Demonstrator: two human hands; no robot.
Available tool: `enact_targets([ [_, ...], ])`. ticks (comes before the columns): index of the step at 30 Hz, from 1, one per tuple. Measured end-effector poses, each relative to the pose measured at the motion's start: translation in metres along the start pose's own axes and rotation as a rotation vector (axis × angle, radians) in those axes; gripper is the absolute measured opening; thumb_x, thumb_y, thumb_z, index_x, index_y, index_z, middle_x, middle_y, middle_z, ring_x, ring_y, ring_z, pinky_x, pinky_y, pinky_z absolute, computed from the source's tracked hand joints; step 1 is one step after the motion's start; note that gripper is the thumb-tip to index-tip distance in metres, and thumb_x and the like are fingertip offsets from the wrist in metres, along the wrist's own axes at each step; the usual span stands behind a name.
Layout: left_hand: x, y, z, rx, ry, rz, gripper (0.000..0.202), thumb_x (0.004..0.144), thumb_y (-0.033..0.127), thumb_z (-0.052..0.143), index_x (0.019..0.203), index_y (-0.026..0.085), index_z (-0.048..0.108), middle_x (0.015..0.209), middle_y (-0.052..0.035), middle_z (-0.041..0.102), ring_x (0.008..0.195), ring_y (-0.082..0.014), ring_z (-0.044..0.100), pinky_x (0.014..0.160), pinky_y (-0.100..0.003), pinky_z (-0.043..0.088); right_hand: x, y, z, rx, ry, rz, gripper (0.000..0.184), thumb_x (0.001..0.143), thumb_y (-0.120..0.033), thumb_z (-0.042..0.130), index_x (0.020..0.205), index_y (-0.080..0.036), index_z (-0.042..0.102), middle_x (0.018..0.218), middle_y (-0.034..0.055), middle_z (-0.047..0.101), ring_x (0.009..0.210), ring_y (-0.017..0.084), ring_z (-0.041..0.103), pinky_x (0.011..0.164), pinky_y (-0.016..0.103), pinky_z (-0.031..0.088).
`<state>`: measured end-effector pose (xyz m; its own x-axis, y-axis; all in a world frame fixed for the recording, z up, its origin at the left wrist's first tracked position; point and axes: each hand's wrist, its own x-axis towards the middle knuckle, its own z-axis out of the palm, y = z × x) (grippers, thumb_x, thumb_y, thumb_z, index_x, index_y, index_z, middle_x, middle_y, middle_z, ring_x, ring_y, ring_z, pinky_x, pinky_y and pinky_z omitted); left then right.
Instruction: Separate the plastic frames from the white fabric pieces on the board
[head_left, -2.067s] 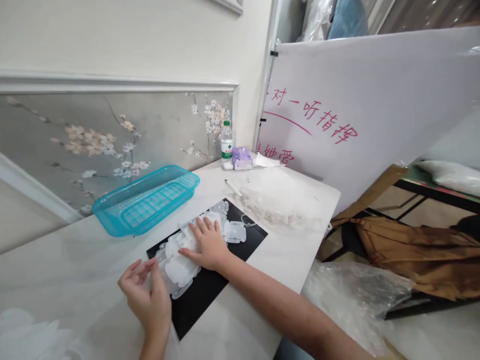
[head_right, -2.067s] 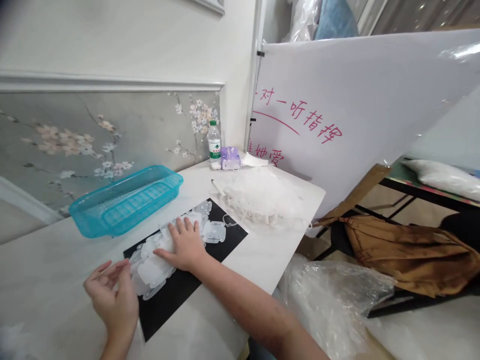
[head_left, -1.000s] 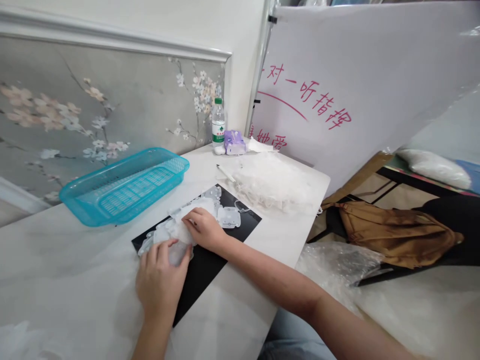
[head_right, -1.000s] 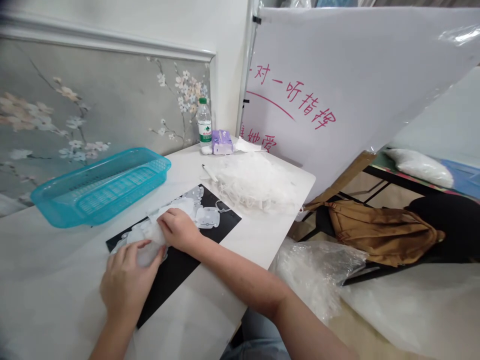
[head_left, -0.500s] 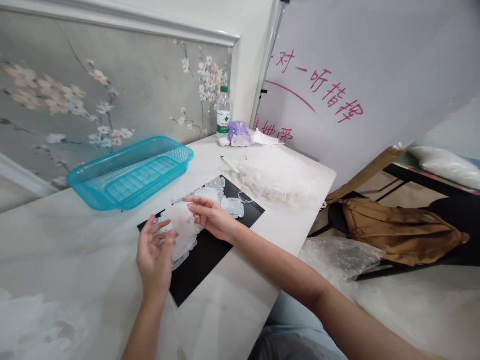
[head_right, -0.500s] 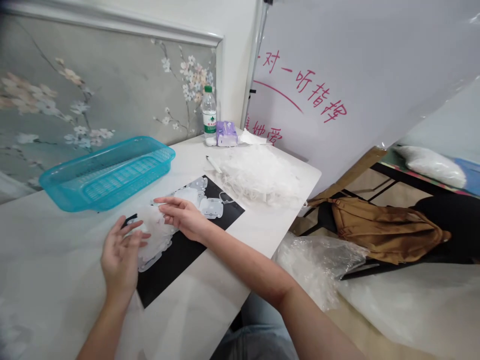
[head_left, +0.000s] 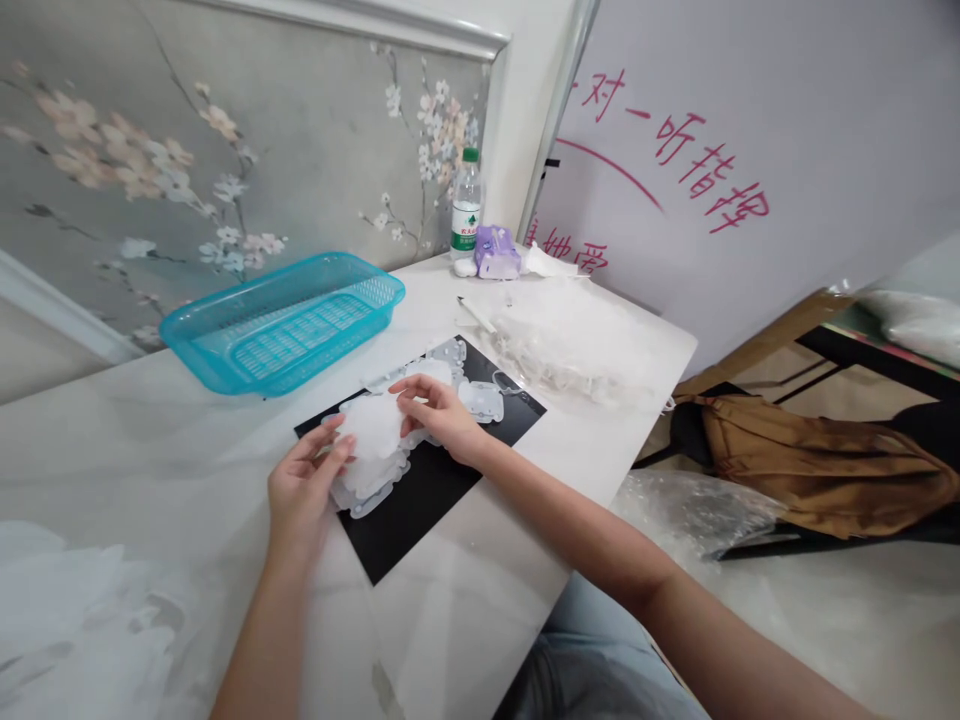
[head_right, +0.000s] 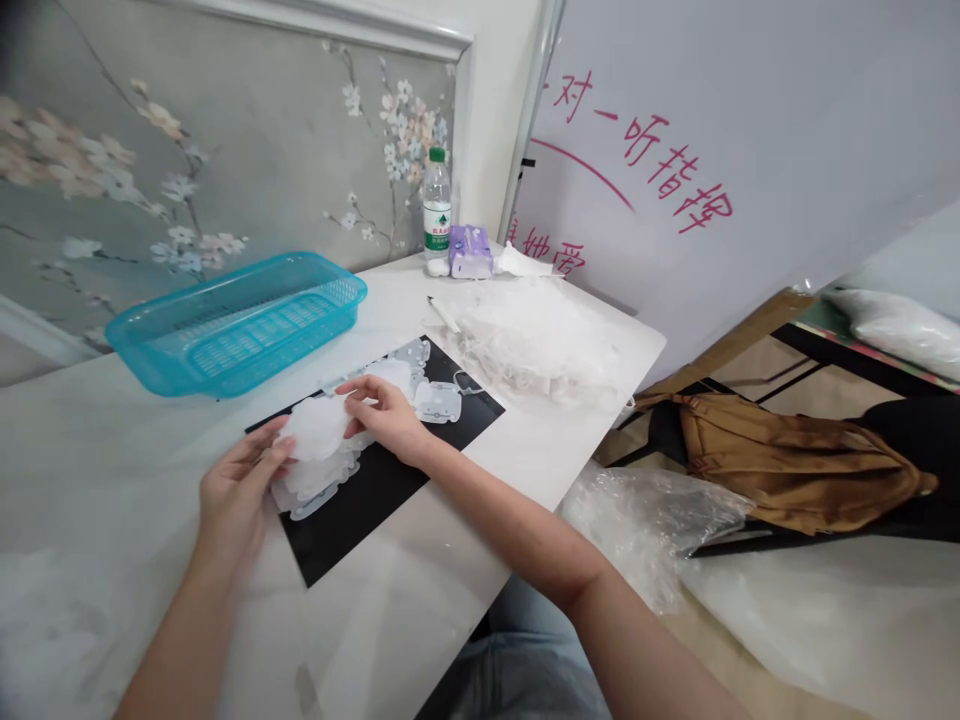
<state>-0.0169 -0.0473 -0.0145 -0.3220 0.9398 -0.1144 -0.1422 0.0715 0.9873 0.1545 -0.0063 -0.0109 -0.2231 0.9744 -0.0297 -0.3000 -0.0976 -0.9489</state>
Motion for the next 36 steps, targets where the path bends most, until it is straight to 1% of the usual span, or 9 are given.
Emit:
enact_targets([
  [4, 0.003, 0.0, -0.002, -0.185, 0.074, -0.042, 0.052, 0.04, 0.03, 0.092, 0.089, 0.02, 0.076, 0.079, 0.0012, 0.069, 0.06, -0.0041, 0.056, 0.051, -0.008, 0.045, -0.002, -0.002, 0.002, -0.037, -0.044, 0.031, 0.016, 0.077, -0.025, 0.065, 0.091, -0.019, 0.062, 0.073, -0.0069, 0.055, 0.05, 0.004, 0.058, 0.058, 0.021, 0.049],
  [8, 0.004, 0.0, -0.003, -0.275, 0.051, -0.07, 0.051, 0.046, 0.034, 0.09, 0.093, 0.021, 0.074, 0.073, 0.0029, 0.069, 0.057, -0.0051, 0.058, 0.051, -0.01, 0.047, -0.003, -0.002, 0.004, -0.112, -0.099, 0.02, 0.019, 0.074, -0.033, 0.07, 0.08, -0.016, 0.061, 0.071, -0.0039, 0.059, 0.05, 0.005, 0.057, 0.053, 0.02, 0.044],
  [11, 0.001, 0.001, -0.003, -0.25, -0.009, -0.094, 0.055, 0.047, 0.035, 0.09, 0.097, 0.017, 0.073, 0.076, -0.001, 0.072, 0.06, -0.0093, 0.061, 0.054, -0.015, 0.05, -0.002, 0.0, 0.005, -0.093, -0.103, 0.029, 0.025, 0.071, -0.037, 0.073, 0.076, -0.016, 0.059, 0.067, -0.0044, 0.058, 0.053, 0.006, 0.055, 0.055, 0.021, 0.046],
  [16, -0.002, -0.003, -0.001, -0.119, -0.133, -0.11, 0.066, 0.038, 0.019, 0.092, 0.101, 0.014, 0.072, 0.078, -0.0054, 0.074, 0.07, -0.0174, 0.067, 0.063, -0.021, 0.054, -0.001, 0.003, 0.006, -0.073, -0.014, 0.041, 0.032, 0.068, -0.044, 0.074, 0.077, -0.017, 0.06, 0.066, -0.005, 0.057, 0.055, 0.005, 0.05, 0.055, 0.02, 0.046],
  [20, -0.001, -0.008, 0.0, -0.068, -0.1, -0.062, 0.054, 0.051, 0.032, 0.089, 0.099, 0.015, 0.073, 0.082, -0.0057, 0.074, 0.071, -0.016, 0.067, 0.064, -0.02, 0.053, -0.004, 0.004, 0.008, -0.095, -0.066, 0.018, 0.038, 0.069, -0.053, 0.07, 0.078, -0.017, 0.059, 0.061, -0.0062, 0.053, 0.051, 0.006, 0.047, 0.05, 0.02, 0.044],
  [24, -0.001, -0.01, 0.0, -0.048, -0.072, -0.037, 0.048, 0.053, 0.036, 0.088, 0.093, 0.014, 0.073, 0.081, -0.0048, 0.073, 0.065, -0.0123, 0.063, 0.058, -0.017, 0.05, -0.007, 0.005, 0.011, -0.185, -0.157, 0.0, 0.034, 0.072, -0.05, 0.069, 0.077, -0.017, 0.061, 0.056, -0.0061, 0.05, 0.05, 0.006, 0.043, 0.048, 0.019, 0.04],
  [28, -0.002, -0.006, 0.002, -0.054, -0.054, -0.013, 0.052, 0.051, 0.039, 0.087, 0.095, 0.014, 0.072, 0.078, -0.0034, 0.071, 0.054, -0.0083, 0.055, 0.049, -0.015, 0.043, -0.006, 0.007, 0.011, -0.07, -0.025, 0.016, 0.036, 0.068, -0.051, 0.071, 0.077, -0.019, 0.058, 0.059, -0.0065, 0.051, 0.05, 0.006, 0.045, 0.047, 0.019, 0.042],
  [31, -0.003, -0.001, 0.005, -0.091, -0.037, -0.047, 0.054, 0.045, 0.031, 0.09, 0.093, 0.014, 0.072, 0.079, -0.0037, 0.071, 0.055, -0.0077, 0.055, 0.05, -0.015, 0.043, -0.005, 0.011, 0.011, -0.017, 0.058, 0.004, 0.037, 0.068, -0.052, 0.068, 0.079, -0.019, 0.056, 0.062, -0.0072, 0.051, 0.046, 0.005, 0.046, 0.046, 0.02, 0.042],
  [36, -0.004, 0.002, 0.004, -0.216, 0.073, -0.133, 0.043, 0.046, 0.024, 0.088, 0.084, 0.013, 0.071, 0.069, 0.0002, 0.066, 0.051, -0.0047, 0.049, 0.046, -0.013, 0.041, -0.009, 0.016, 0.013, -0.153, 0.121, -0.02, 0.03, 0.075, -0.044, 0.062, 0.092, -0.02, 0.057, 0.065, -0.0055, 0.052, 0.045, 0.007, 0.047, 0.046, 0.024, 0.04],
])
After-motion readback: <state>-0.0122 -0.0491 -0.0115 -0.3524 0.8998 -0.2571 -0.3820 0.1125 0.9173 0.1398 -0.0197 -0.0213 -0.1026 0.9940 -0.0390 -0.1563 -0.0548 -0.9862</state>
